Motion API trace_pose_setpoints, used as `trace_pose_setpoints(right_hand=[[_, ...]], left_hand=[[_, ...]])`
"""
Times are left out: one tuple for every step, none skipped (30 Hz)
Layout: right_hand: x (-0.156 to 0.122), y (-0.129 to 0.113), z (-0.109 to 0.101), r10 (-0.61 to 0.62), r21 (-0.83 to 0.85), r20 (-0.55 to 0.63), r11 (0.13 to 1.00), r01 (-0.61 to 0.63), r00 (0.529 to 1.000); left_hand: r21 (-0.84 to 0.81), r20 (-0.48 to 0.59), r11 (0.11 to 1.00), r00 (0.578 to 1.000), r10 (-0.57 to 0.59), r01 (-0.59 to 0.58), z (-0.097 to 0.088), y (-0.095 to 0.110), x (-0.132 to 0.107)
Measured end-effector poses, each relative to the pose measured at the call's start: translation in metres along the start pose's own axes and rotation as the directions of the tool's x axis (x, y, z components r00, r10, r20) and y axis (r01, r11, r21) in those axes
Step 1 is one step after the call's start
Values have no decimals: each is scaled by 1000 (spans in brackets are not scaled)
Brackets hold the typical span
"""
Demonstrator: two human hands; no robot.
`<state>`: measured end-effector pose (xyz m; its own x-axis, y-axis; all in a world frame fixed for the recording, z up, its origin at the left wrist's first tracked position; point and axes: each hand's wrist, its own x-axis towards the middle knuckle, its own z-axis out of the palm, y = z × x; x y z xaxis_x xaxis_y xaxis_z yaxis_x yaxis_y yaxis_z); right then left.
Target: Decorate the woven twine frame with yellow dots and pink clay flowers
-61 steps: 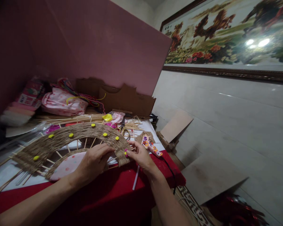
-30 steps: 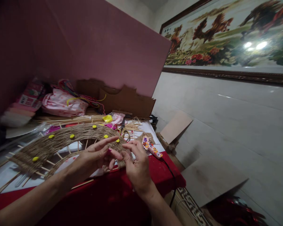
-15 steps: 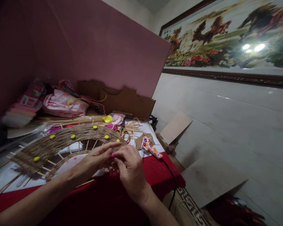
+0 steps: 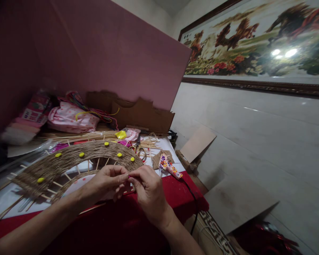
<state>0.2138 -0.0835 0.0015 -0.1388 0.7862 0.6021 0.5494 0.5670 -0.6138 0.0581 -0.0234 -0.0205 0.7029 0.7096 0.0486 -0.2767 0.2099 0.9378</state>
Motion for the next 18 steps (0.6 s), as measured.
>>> trace_pose_setpoints(right_hand=[[0,0,0,-2,-1,-3,1000,2,1000],[0,-1,0,0,0,-4,1000,0,1000],[0,-1,0,6,0,-1,1000,-6,1000],[0,-2,0,14,-1,2,1000,-14,1000],[0,-2,0,25,-4,9,1000,-25,1000],[-1,-3,0,34,-10,16,999,-34,999],[-1,-3,0,39,-18,21,999,-39,999],[-1,-2,0,41,-25,23,999,-40,999],[-1,-2,0,39,-30,22,999,-38,999],[-1,-1,0,34,-33,19,999,-33,999],[-1,-1,0,28,-35,16,999,-28,999],[-1,-1,0,22,-37,12,999,-22,1000],[-1,-1,0,19,-40,11,999,-18,1000],[-1,-1,0,19,-41,10,999,-18,1000],[-1,-1,0,24,-42,8,999,-23,1000],[-1,-1,0,33,-41,8,999,-33,999],[-1,-2,0,43,-40,10,998,-43,999],[-1,-2,-1,50,-40,16,998,-49,999]], left_hand=[[-20,2,1000,1000,-9,9,-1,-1,1],[-45,-3,999,1000,-17,17,-1,-2,1],[-70,-15,997,1000,-26,25,-2,-2,2],[-89,-31,996,999,-31,28,-2,-3,2],[-99,-49,995,998,-32,27,-3,-4,3],[-102,-64,995,998,-29,23,-3,-4,3],[-100,-72,995,997,-26,18,-4,-5,4],[-96,-76,995,997,-24,17,-4,-6,4],[-85,-76,996,997,-24,18,-5,-6,4],[-72,-72,997,997,-26,21,-5,-6,4],[-62,-69,998,997,-27,23,-6,-7,5],[-67,-73,998,997,-23,18,-6,-6,5],[-80,-80,997,997,-15,9,-6,-6,5],[-96,-87,995,996,-7,-1,-5,-6,6],[-111,-93,994,996,-1,-10,-4,-5,6],[-121,-96,992,995,4,-16,-4,-5,6],[-132,-99,991,995,6,-20,-3,-4,6],[-145,-98,989,995,5,-19,-2,-4,6]])
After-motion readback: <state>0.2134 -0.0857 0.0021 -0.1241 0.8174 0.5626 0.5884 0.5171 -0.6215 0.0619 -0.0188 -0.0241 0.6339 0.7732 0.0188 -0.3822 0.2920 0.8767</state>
